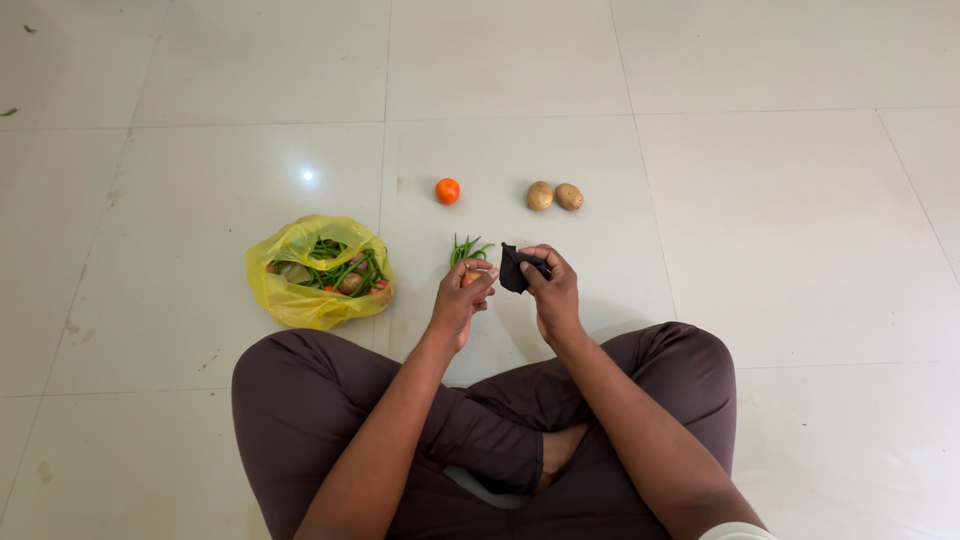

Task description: The person sits on the floor and peels a potato and an onion using a small knife. They then trim the stems off several green chilies. The peeled vegetables and trimmed chilies are placed on the floor next to a yellow bag containing other produce.

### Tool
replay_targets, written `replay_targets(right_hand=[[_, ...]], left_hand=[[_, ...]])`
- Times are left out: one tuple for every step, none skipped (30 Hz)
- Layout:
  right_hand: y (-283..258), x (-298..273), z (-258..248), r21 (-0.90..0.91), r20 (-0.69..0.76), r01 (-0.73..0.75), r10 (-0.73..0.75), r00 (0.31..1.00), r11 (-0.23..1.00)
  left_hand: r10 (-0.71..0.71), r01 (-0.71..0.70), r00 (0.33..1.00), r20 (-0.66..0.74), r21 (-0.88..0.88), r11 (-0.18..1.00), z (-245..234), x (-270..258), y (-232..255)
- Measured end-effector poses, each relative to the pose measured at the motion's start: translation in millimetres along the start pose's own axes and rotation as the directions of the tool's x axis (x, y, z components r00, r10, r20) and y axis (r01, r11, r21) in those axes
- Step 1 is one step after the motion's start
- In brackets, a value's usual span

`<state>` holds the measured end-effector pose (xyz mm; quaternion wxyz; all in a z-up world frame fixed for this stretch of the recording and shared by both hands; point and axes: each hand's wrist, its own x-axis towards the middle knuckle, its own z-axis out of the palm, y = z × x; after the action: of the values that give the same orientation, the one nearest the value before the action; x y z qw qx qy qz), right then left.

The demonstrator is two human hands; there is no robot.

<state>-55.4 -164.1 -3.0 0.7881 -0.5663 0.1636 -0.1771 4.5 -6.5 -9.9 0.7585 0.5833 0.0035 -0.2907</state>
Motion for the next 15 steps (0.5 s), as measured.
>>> replay_targets(right_hand=[[0, 1, -2, 0.027, 0.005, -0.027, 0.027, 1.0, 0.999], [-1, 1, -3, 0.054, 0.013, -0.054, 0.053, 0.999, 0.997], [-2, 0, -3, 0.053, 0.028, -0.045, 0.043, 0.999, 0.998], [-4, -1, -2, 0.052, 0.045, -0.033, 0.03, 0.999, 0.998], [-6, -3, -1, 0.051, 0.062, -0.021, 0.018, 0.998, 0.998], [-11, -3, 1, 0.048, 0.073, -0.039, 0.035, 0.997, 0.998], [-16, -3, 2, 0.044, 0.084, -0.056, 0.053, 0.995, 0.997], [-19, -6, 5, 0.039, 0.094, -0.081, 0.077, 0.993, 0.996], [-23, -7, 6, 0.048, 0.112, -0.081, 0.075, 0.991, 0.996], [-26, -9, 9, 0.058, 0.13, -0.086, 0.077, 0.988, 0.995], [-29, -11, 11, 0.068, 0.148, -0.09, 0.08, 0.986, 0.994], [-33, -12, 13, 0.073, 0.157, -0.091, 0.078, 0.985, 0.993], [-37, -14, 15, 0.078, 0.165, -0.091, 0.077, 0.983, 0.993], [-42, -13, 17, 0.085, 0.173, -0.088, 0.072, 0.982, 0.993], [-48, -14, 19, 0.084, 0.179, -0.063, 0.047, 0.983, 0.994]], left_hand=[[0.024, -0.024, 1.0, 0.002, 0.031, 0.999, 3, -1, 3], [0.049, -0.049, 0.999, 0.005, 0.063, 0.997, 5, -3, 6], [0.074, -0.074, 0.997, 0.008, 0.094, 0.993, 8, -6, 9], [0.098, -0.099, 0.995, 0.01, 0.1, 0.99, 11, -10, 13], [0.123, -0.123, 0.992, 0.011, 0.106, 0.987, 14, -14, 17], [0.152, -0.153, 0.988, 0.016, 0.112, 0.982, 18, -15, 22], [0.159, -0.157, 0.987, -0.006, 0.106, 0.982, 21, -17, 28], [0.16, -0.156, 0.987, -0.031, 0.1, 0.983, 21, -21, 32], [0.162, -0.156, 0.985, -0.057, 0.094, 0.983, 22, -24, 35], [0.169, -0.165, 0.984, -0.05, 0.083, 0.983, 23, -27, 38], [0.177, -0.174, 0.983, -0.042, 0.071, 0.982, 23, -29, 40], [0.185, -0.183, 0.982, -0.036, 0.057, 0.981, 24, -32, 41], [0.197, -0.195, 0.979, -0.057, 0.046, 0.98, 24, -36, 42], [0.212, -0.21, 0.974, -0.074, 0.037, 0.977, 25, -39, 45], [0.226, -0.224, 0.97, -0.092, 0.028, 0.974, 26, -42, 48]])
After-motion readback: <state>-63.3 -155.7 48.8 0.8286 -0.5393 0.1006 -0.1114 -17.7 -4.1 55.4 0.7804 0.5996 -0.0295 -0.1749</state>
